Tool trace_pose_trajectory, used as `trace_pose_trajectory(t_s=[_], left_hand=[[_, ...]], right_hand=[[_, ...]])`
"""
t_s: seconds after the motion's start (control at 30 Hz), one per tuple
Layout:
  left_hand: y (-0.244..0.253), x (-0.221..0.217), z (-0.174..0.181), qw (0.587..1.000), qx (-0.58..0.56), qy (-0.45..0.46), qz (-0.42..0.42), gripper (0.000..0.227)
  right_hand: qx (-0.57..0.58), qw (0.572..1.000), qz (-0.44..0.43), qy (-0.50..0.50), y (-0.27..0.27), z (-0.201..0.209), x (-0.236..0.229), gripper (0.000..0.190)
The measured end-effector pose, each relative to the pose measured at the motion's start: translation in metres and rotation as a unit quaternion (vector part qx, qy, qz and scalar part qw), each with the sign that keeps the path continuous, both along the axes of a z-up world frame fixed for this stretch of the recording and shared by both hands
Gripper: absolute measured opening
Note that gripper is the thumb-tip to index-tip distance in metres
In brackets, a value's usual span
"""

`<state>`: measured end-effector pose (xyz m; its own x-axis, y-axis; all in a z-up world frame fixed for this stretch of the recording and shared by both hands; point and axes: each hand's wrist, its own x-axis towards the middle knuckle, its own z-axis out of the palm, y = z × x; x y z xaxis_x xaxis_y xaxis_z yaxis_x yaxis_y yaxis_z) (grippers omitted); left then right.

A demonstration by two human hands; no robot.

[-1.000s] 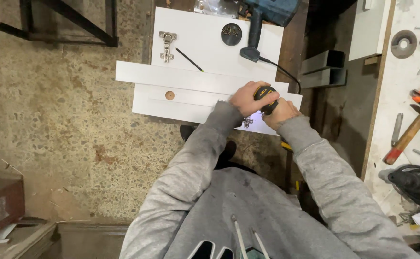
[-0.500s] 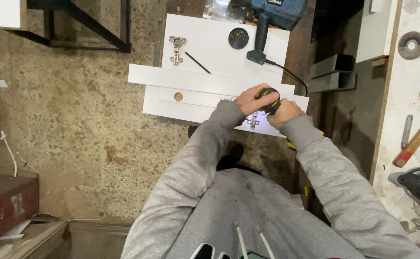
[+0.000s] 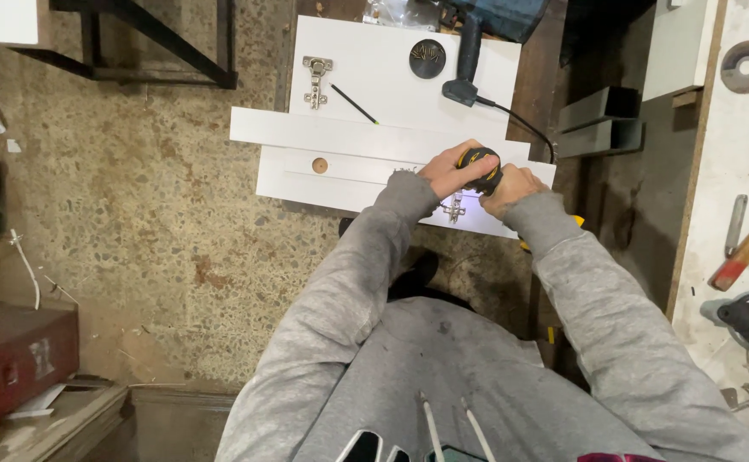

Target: The person attaches metal hinges to a white cabinet door on a workbench, using a cordless drill to drive screws into the hinge plates while holding the door steady. They then use a tape measure and square on the door, reposition it, and reach for another drill on the bench.

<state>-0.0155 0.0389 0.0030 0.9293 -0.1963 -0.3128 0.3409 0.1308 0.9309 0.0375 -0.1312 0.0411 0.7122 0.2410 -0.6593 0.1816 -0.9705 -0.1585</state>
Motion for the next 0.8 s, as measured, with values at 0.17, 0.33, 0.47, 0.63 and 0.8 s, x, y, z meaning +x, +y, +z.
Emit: trace_pose_trajectory(t_s=[0.17, 0.33, 0.47, 0.63, 0.8], left_hand=[[0.001, -0.004, 0.012, 0.999, 0.033, 0.015, 0.005, 0.054], [0.023, -0.012, -0.058, 0.990, 0.081, -0.058, 0.104, 0.056], [0.063, -0.033, -0.079, 0.947, 0.278, -0.008, 0.158, 0.042], [0.105, -0.027, -0.055, 0.919, 0.363, 0.035, 0.147, 0.030], [0.126, 0.047, -0.033, 0.884, 0.440, 0.036, 0.153, 0.023]], right_hand=[[-0.027, 0.999, 0.025, 0.009, 0.003, 0.020, 0.006, 0.059], [-0.021, 0.997, 0.072, -0.007, -0.015, -0.002, 0.012, 0.057], [0.034, 0.983, 0.157, -0.083, -0.044, -0.030, 0.016, 0.048], [0.097, 0.975, 0.166, -0.109, -0.050, 0.014, 0.009, 0.043], [0.093, 0.990, 0.039, -0.096, -0.058, 0.031, -0.014, 0.048]])
